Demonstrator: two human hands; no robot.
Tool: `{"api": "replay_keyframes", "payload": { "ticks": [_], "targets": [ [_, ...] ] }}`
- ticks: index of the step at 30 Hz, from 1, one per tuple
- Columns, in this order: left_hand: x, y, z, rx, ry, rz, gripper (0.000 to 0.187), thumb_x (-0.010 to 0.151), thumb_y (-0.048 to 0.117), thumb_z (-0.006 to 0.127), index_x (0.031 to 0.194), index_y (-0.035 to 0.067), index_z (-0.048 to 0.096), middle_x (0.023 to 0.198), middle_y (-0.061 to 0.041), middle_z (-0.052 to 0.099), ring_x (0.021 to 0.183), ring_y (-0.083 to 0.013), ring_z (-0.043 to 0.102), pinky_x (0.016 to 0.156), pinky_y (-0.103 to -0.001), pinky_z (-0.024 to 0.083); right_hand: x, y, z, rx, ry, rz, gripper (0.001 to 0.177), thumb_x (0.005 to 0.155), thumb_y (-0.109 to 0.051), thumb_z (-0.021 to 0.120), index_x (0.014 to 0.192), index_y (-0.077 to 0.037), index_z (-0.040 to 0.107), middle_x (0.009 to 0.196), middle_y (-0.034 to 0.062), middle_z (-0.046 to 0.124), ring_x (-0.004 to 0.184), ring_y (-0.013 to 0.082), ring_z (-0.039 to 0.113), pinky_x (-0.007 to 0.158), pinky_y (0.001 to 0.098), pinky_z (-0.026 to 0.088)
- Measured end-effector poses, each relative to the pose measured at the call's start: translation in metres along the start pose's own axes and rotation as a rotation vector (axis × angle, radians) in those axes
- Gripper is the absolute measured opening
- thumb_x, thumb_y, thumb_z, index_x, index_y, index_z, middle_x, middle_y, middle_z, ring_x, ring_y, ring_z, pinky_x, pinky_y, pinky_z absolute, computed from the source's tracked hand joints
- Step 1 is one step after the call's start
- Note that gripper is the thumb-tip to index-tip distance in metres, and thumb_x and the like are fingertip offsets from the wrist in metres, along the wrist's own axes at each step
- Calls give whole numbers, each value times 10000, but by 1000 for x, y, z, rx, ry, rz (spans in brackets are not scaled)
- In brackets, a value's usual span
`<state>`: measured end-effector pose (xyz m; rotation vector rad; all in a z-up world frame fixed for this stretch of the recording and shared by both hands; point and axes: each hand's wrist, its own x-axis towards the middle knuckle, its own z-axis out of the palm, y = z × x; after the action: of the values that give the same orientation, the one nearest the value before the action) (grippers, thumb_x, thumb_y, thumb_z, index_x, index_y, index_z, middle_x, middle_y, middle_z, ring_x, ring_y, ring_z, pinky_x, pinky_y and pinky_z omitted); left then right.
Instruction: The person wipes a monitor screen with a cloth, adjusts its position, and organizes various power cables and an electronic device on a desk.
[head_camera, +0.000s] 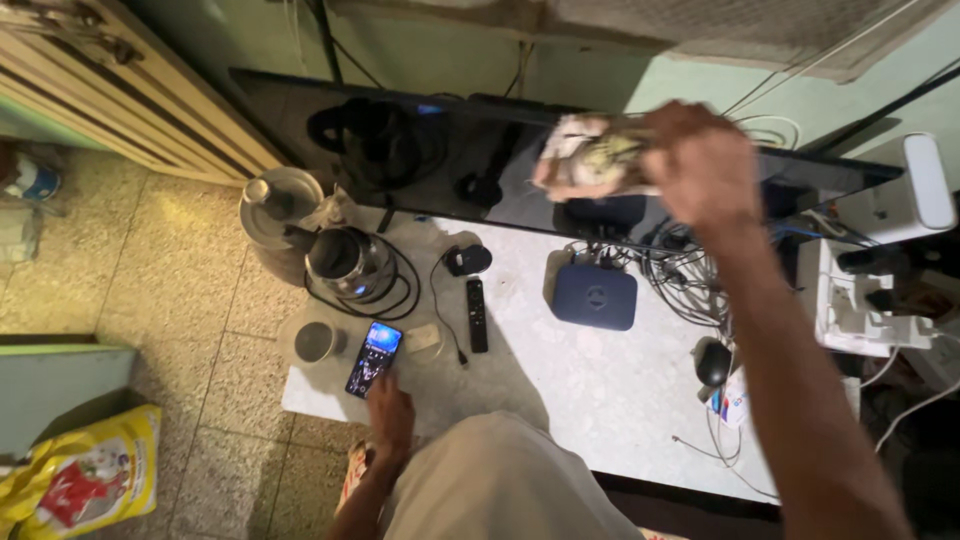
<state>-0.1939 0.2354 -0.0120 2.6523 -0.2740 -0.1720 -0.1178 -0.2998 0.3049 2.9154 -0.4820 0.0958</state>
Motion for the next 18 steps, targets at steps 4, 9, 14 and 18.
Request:
{"api": "replay_keyframes", "payload": {
  "ticks": [4, 9, 14, 18],
  "targets": [
    [-10, 0, 11, -212, -49, 230, 376, 822, -11, 598, 1197, 6, 614, 1192, -223, 634, 1103, -434, 593, 942, -514, 485, -43, 96, 23, 0, 324, -9, 586, 1158, -337, 390, 778, -9, 690, 727, 136, 655, 673, 268, 617, 762, 447, 522],
    [-4, 8, 11, -257, -140, 265, 254, 840, 9, 623, 1084, 40, 684, 1034, -189, 693, 963, -423, 656, 840, -493, 530, -56, 124, 13, 132, 365, 157, 300, 1058, -198, 525, 1069, -10, 758, 944, 172, 734, 785, 283, 664, 887, 415, 547],
    [5, 15, 5, -236, -211, 238, 231, 856, 36, 621, 1077, 56, 684, 1037, -180, 694, 916, -426, 665, 789, -502, 538, -2, -1, -10, 166, 23, 220, 549, 1096, -502, 478, 1096, -5, 711, 826, 203, 706, 686, 305, 659, 737, 444, 528],
    [5, 11, 5, -264, -211, 241, 213, 877, 46, 601, 1071, 60, 688, 1036, -172, 703, 909, -423, 676, 790, -500, 546, 17, -99, -35, 288, 332, -89, 416, 1138, -389, 550, 1128, -2, 704, 1072, 215, 708, 1054, 387, 610, 949, 556, 434]
  ]
}}
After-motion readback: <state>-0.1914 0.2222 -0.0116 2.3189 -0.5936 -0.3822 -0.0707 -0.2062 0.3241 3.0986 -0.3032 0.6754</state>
